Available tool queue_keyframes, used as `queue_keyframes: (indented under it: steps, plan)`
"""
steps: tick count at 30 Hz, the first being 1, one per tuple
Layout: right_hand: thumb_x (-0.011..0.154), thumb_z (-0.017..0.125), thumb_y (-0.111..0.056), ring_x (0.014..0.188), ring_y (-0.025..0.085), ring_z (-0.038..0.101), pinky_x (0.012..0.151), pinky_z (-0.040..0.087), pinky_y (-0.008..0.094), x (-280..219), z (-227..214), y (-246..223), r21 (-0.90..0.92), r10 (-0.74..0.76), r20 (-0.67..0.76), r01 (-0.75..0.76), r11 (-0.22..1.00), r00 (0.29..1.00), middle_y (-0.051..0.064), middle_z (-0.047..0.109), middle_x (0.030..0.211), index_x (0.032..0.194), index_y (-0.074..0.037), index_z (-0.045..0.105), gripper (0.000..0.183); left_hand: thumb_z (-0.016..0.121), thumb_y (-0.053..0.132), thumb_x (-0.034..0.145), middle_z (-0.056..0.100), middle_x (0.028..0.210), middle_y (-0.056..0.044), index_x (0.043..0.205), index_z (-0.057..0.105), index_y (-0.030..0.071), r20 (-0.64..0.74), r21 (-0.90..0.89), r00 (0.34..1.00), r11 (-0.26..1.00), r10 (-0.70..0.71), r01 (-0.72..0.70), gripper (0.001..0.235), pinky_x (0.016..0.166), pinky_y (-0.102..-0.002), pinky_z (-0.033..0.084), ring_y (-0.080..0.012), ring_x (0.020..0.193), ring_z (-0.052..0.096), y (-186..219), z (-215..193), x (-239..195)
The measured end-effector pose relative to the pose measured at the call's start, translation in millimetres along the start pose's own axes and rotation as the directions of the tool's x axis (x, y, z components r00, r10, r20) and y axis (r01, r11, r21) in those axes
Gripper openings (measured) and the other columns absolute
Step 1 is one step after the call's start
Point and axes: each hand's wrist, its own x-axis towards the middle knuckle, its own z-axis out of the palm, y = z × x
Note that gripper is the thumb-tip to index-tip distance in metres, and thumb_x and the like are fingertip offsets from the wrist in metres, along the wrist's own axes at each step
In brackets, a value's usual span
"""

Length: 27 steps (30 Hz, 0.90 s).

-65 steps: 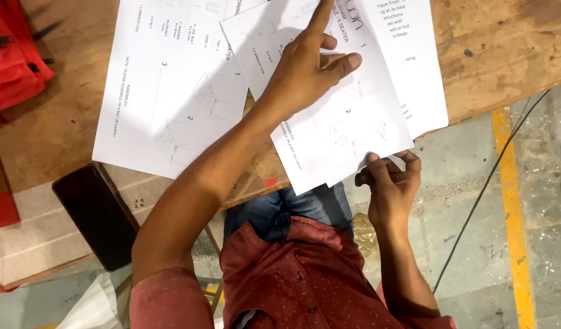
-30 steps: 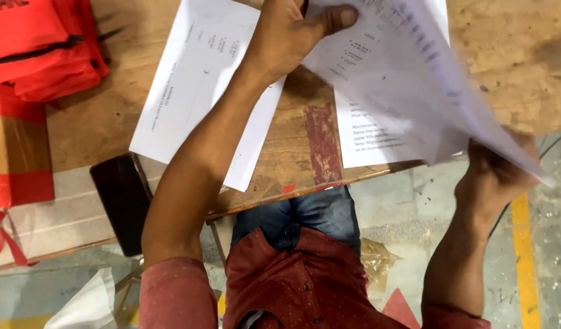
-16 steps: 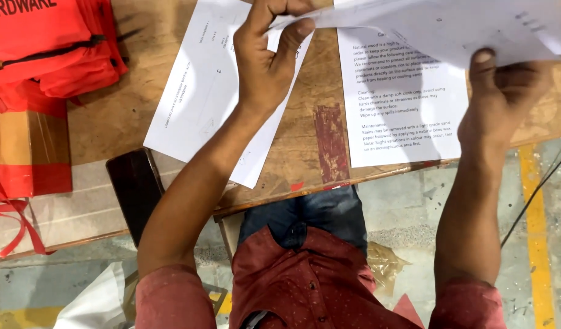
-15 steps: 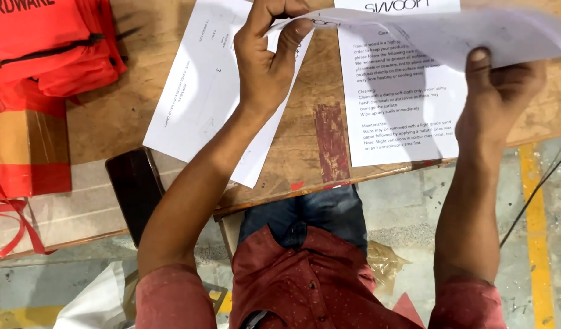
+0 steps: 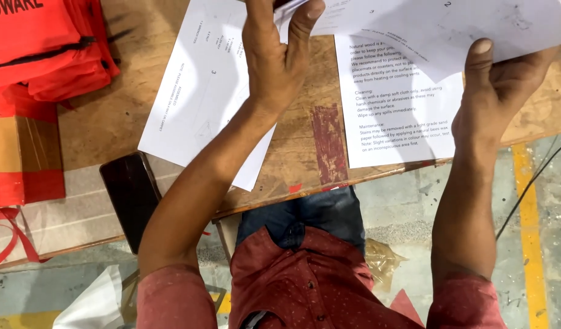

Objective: Folding instruction manuals and placing them into a small red hardware bag at a workshop workbench.

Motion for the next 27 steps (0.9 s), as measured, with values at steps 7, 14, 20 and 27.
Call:
queue_keyframes:
  steps: [7, 14, 20, 27]
  plan:
    - [0.129, 0.057, -0.016, 0.127, 0.015, 0.059, 0.111, 0.049, 0.031, 6.0, 5.4, -15.3, -0.018, 0.008, 0.005, -0.008, 1.0, 1.0, 0.01, 0.058, 0.139, 0.158, -0.008, 0.032, 0.04, 0.056, 0.008, 0.114, 0.065, 0.116, -0.003, 0.134, 0.05, 0.012, 0.041, 0.075, 0.998, 0.996, 0.039, -0.042, 0.021, 0.09, -0.025, 0.066, -0.0138, 0.109, 0.069, -9.3, 10.6, -2.7]
    - [0.119, 0.057, -0.008, 0.07, 0.014, 0.033, 0.064, 0.03, 0.03, 15.4, 7.7, -3.8, -0.34, -0.418, -0.125, 0.357, 0.87, 0.9, 0.0, 0.045, 0.087, 0.11, -0.005, 0.064, 0.011, 0.05, 0.008, 0.115, 0.063, 0.098, 0.001, 0.121, 0.059, 0.009, -0.054, 0.112, 0.997, 0.992, 0.059, -0.053, 0.011, 0.067, -0.017, 0.062, -0.0079, 0.085, 0.069, -5.4, 21.3, -6.4]
    - [0.103, 0.074, 0.011, 0.068, 0.015, 0.048, 0.055, 0.039, 0.026, 6.6, 38.2, -71.1, -0.577, -0.639, 0.059, 0.548, 0.605, 0.767, 0.014, 0.056, 0.092, 0.119, 0.005, 0.076, 0.017, 0.05, 0.006, 0.113, 0.067, 0.089, -0.005, 0.12, 0.062, 0.004, -0.111, 0.006, 0.97, 0.975, -0.218, 0.22, 0.014, 0.059, -0.023, 0.056, -0.0142, 0.071, 0.063, 54.4, 43.3, -4.1]
    - [0.105, 0.075, -0.001, 0.087, 0.02, 0.057, 0.076, 0.047, 0.035, 3.1, 125.1, -97.7, -0.619, -0.23, 0.481, 0.513, 0.595, 0.846, 0.007, 0.059, 0.098, 0.138, 0.0, 0.069, 0.034, 0.039, -0.005, 0.119, 0.067, 0.13, -0.005, 0.137, 0.059, 0.007, -0.089, -0.45, 0.897, 0.821, -0.433, 0.351, 0.029, 0.114, -0.024, 0.05, -0.0077, 0.122, 0.063, 11.3, 43.3, -52.6]
